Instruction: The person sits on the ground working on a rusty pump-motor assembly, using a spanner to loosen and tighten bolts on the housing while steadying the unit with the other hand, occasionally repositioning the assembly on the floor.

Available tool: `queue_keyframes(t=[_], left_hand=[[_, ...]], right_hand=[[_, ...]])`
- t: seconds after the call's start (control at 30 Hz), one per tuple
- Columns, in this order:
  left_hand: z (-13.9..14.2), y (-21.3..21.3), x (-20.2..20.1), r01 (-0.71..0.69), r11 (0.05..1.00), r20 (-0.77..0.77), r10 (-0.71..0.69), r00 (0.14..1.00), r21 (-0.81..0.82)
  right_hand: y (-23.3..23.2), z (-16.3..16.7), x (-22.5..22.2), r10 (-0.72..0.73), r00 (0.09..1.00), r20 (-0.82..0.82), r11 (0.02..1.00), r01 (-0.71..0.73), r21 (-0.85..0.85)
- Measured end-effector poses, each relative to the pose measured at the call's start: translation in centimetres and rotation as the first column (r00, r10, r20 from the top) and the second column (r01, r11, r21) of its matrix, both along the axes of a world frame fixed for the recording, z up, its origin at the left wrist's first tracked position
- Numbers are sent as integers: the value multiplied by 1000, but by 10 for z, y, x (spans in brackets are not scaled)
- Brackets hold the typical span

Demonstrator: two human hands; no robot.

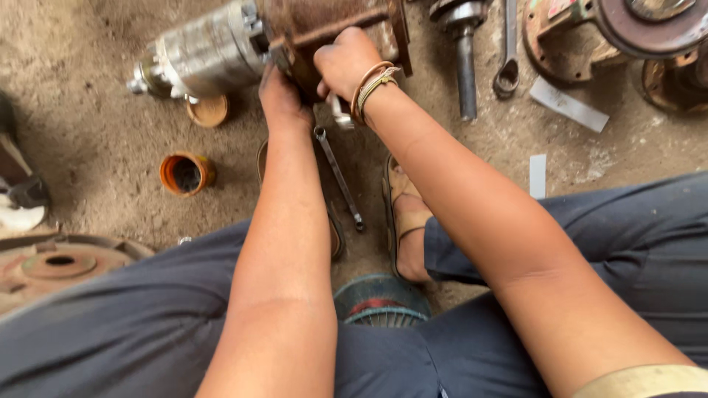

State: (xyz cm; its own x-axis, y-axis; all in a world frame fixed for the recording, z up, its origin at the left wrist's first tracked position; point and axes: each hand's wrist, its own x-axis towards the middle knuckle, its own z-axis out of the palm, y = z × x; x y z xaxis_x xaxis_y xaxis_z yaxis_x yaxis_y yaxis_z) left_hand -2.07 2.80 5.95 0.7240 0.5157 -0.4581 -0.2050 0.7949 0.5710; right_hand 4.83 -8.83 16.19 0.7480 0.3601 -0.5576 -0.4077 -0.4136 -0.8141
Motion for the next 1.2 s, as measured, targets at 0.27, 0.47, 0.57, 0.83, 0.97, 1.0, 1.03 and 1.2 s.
queue_keyframes(t=[0.27, 0.47, 0.57, 0.83, 0.97, 1.0, 1.03, 1.2], left_hand=[[3, 3, 0, -18, 1000, 20, 19, 1000, -9], [3, 6, -1, -9, 1000, 10, 9, 1000, -11], [7, 7, -1, -18, 1000, 14, 18, 1000, -16], [12, 4, -4, 3, 999, -37, -4, 999, -32], [9, 3, -4, 7, 1000, -28, -8, 1000, -7], [9, 4, -4, 10, 1000, -26, -10, 1000, -8], [8, 4, -4, 12, 1000, -21, -12, 1000, -8], [6, 7, -7, 32, 999, 1, -32, 999, -24]], right_hand=[[-5, -21, -47, 21, 764, 645, 974, 131, -186], [1, -38, -28, 95, 838, 537, 919, 133, -370], [-6, -52, -23, 174, 839, 516, 912, 60, -405], [-37, -88, -41, 289, 699, 654, 912, 7, -410], [-42, -90, -38, 376, 703, 604, 869, -42, -492], [-43, -89, -38, 389, 682, 619, 872, -55, -487], [-43, -90, -39, 401, 659, 636, 874, -67, -482], [-35, -96, -49, 193, 628, 754, 950, 73, -305]])
